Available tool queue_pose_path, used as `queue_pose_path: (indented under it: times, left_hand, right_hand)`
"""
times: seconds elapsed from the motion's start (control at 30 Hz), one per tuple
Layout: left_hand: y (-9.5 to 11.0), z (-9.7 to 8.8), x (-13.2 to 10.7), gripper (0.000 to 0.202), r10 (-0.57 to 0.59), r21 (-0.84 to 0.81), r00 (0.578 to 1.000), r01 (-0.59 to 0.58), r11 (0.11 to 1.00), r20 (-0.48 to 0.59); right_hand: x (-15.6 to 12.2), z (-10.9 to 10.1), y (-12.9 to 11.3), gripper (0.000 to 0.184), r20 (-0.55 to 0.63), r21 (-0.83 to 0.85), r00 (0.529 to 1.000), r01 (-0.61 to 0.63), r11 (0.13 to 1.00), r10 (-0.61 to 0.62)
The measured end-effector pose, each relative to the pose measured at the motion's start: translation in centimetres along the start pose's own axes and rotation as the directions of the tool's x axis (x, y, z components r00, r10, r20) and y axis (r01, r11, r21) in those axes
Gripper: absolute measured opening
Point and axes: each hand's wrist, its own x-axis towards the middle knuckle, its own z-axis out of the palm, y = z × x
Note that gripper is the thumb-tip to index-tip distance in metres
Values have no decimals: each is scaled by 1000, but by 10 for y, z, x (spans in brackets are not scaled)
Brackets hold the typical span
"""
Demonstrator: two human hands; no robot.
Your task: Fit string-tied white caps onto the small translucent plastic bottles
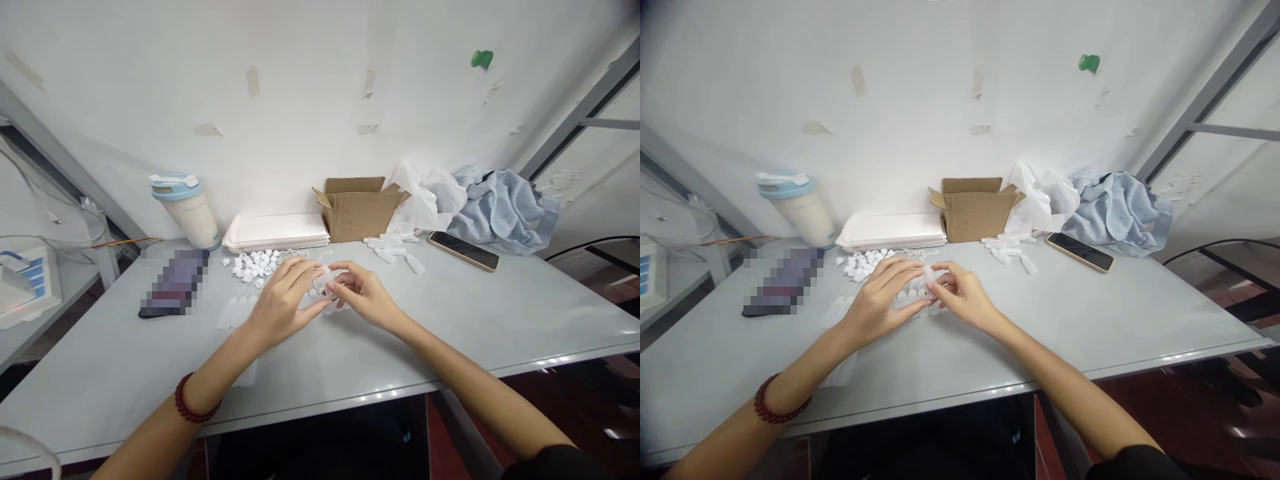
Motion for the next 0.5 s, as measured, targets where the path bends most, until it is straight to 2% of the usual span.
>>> queue_pose_path:
  times: [0.2,0.33,0.43,0.5]
  left_hand:
    - [2,2,-2,37,1,34,1000,-1,999,8]
    - [7,0,-1,34,-20,24,999,20,1000,36]
    - [8,-8,2,37,-52,-17,995,54,998,86]
    - [8,-15,3,41,-75,-58,985,85,995,158]
  right_hand:
    - [-1,2,-2,39,22,57,999,-48,997,47]
    - [0,3,1,36,42,57,999,-33,998,31]
    - [1,1,3,35,49,26,999,-8,1000,7]
    - [1,-1,2,32,57,24,998,-6,1000,4]
